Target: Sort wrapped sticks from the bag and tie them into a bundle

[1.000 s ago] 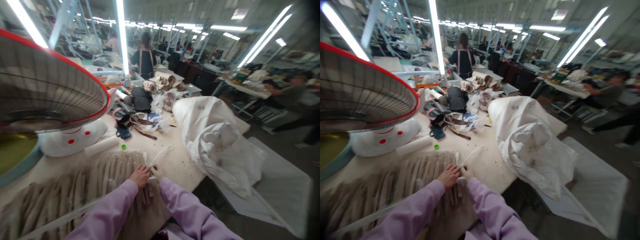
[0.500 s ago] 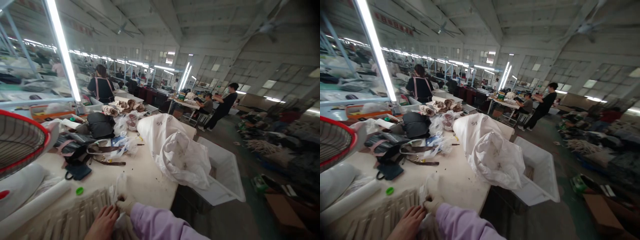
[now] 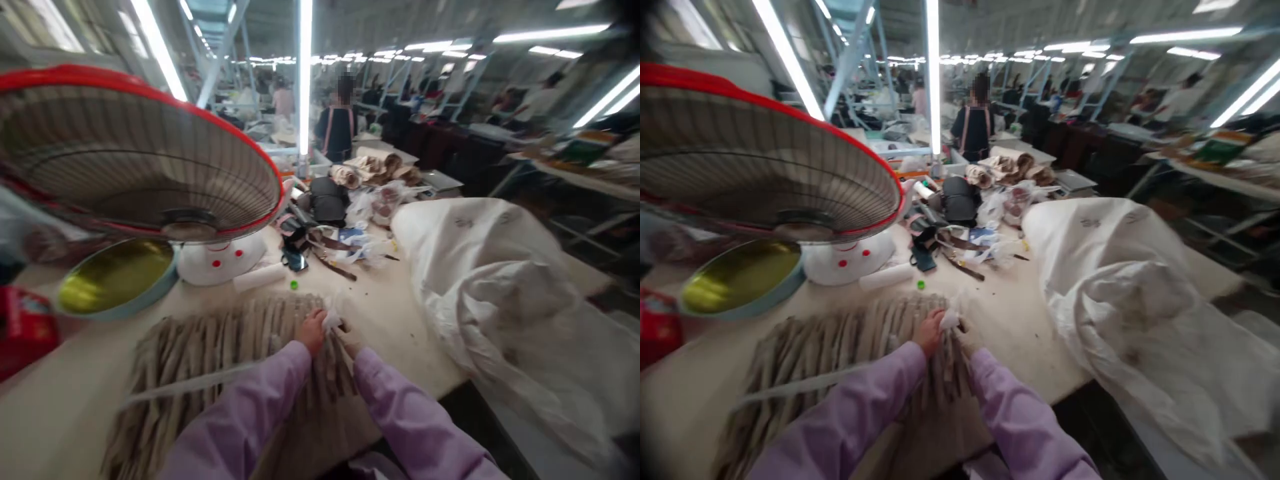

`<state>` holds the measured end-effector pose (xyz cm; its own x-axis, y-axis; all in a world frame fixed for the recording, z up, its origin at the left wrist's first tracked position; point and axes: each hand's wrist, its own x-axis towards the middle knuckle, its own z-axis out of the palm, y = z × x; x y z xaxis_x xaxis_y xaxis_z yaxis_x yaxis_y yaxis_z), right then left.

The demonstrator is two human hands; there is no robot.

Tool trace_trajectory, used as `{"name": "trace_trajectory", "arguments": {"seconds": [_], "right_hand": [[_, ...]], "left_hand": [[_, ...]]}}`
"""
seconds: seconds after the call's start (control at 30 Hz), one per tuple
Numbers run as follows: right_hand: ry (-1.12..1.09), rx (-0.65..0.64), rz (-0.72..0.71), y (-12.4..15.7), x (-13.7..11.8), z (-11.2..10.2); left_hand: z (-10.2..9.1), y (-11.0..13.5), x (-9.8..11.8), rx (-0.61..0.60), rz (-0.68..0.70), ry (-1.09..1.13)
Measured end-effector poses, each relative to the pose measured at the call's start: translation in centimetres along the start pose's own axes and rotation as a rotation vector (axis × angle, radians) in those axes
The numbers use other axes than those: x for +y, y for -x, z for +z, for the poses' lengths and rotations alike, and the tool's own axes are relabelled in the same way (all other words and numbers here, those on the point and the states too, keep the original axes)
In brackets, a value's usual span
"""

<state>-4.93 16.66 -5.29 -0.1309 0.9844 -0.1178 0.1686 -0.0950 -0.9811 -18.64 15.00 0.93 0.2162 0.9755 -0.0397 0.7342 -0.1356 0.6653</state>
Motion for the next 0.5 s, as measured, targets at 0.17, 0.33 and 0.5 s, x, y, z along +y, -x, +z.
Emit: {"name": "trace_trajectory", "arguments": {"seconds": [0.17, 0.33, 0.5], "right_hand": [[0.135, -0.070, -0.052, 0.3, 1.5, 0.3], [0.256, -0.107, -0.139, 0.7, 1.2, -0.1], [0.376, -0.096, -0.253, 2.8, 1.2, -0.7]], "left_hand": [[0.6, 0.3, -0.6, -0.027, 0.020, 0.211], [1.5, 0.6, -0.8, 0.015, -0.170, 0.317], [2.0, 0.9, -1.0, 0.027, -0.211, 0.379]]}}
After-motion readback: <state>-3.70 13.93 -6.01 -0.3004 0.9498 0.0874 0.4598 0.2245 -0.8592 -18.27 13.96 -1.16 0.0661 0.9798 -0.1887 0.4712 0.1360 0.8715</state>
